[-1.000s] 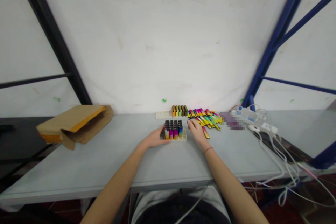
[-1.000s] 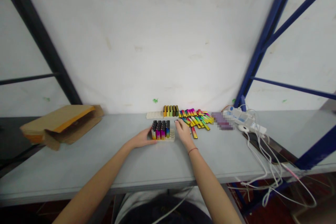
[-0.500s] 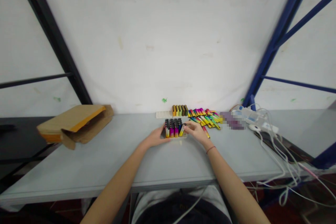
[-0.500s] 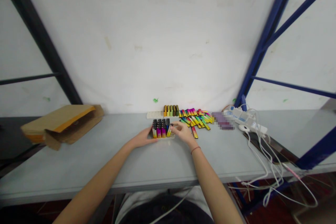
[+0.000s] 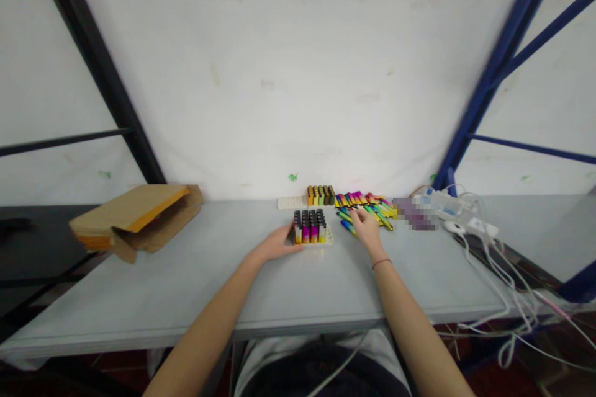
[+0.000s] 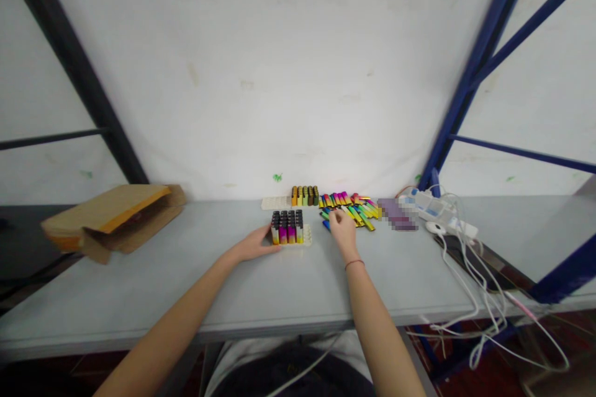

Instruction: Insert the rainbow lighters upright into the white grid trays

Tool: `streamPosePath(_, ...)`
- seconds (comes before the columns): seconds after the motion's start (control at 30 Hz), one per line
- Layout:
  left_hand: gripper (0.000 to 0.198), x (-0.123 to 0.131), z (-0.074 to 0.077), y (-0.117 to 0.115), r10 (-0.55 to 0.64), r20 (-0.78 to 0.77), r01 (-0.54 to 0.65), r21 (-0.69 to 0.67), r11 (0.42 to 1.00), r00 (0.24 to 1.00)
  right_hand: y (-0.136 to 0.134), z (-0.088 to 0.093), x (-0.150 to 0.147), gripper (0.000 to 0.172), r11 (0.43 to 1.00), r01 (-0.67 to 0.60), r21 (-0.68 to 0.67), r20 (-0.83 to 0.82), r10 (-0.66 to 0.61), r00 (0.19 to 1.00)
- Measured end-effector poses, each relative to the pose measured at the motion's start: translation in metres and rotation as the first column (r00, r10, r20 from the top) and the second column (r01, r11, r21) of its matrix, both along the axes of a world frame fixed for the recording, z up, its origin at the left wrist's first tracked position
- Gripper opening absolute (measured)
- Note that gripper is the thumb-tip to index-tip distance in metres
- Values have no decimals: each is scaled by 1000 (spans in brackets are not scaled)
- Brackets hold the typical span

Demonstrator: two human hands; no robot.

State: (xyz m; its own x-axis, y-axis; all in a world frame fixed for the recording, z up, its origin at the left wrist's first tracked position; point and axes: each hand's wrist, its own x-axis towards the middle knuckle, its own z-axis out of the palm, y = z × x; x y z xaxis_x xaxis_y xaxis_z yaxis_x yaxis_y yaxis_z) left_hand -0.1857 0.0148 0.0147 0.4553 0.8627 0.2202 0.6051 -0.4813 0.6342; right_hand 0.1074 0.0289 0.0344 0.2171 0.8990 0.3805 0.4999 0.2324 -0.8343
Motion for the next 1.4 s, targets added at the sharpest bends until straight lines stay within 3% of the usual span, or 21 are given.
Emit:
streamPosePath(0.07, 80, 0, 0, 0, 9, -2, -9, -8, 1000, 1000, 1, -2, 14, 29, 974, 205, -100, 271, -171, 947)
streamPosePath(0.17, 79, 0, 1, 0, 16, -4, -16, -12, 1000, 1000, 0, -4, 26, 23, 914, 333, -231, 480, -190, 856)
streamPosePath(0.37, 80, 0, 1, -1, 6, 7, -6, -15, 1000, 1000, 1, -10, 25, 25, 906, 322, -276, 631, -82, 771)
streamPosePath(0.5, 80, 0, 3, -2, -2, 8, 2, -14, 1000, 1000, 8, -17, 30, 22, 904, 307, -298, 646, -46, 762)
streamPosePath(0.67, 78, 0, 2, -1, -2, 7, 2, -9, 1000, 1000, 19, -25, 38, 14, 946, 203, -251, 536, -39, 844)
streamPosePath(0.83, 77, 0, 2, -1, -3, 8, 3, -5, 1000, 1000, 25, -26, 30, 19, 1000, -5, 15, 134, 3, 991)
streamPosePath(0.97, 78, 0, 3, -1, -3, -8, 3, -11, 1000, 1000, 24, -24, 21, 30, 991, -58, 120, -16, 60, 998)
streamPosePath(1.2, 76, 0, 2, -1, -1, -3, 1, -8, 1000, 1000, 21, -21, 18, 33, 983, -102, 153, 59, 93, 994)
streamPosePath(1.4, 79, 0, 2, 0, -7, 1, 7, -13, 1000, 1000, 19, -17, 10, 45, 975, -219, 48, -241, 224, 944)
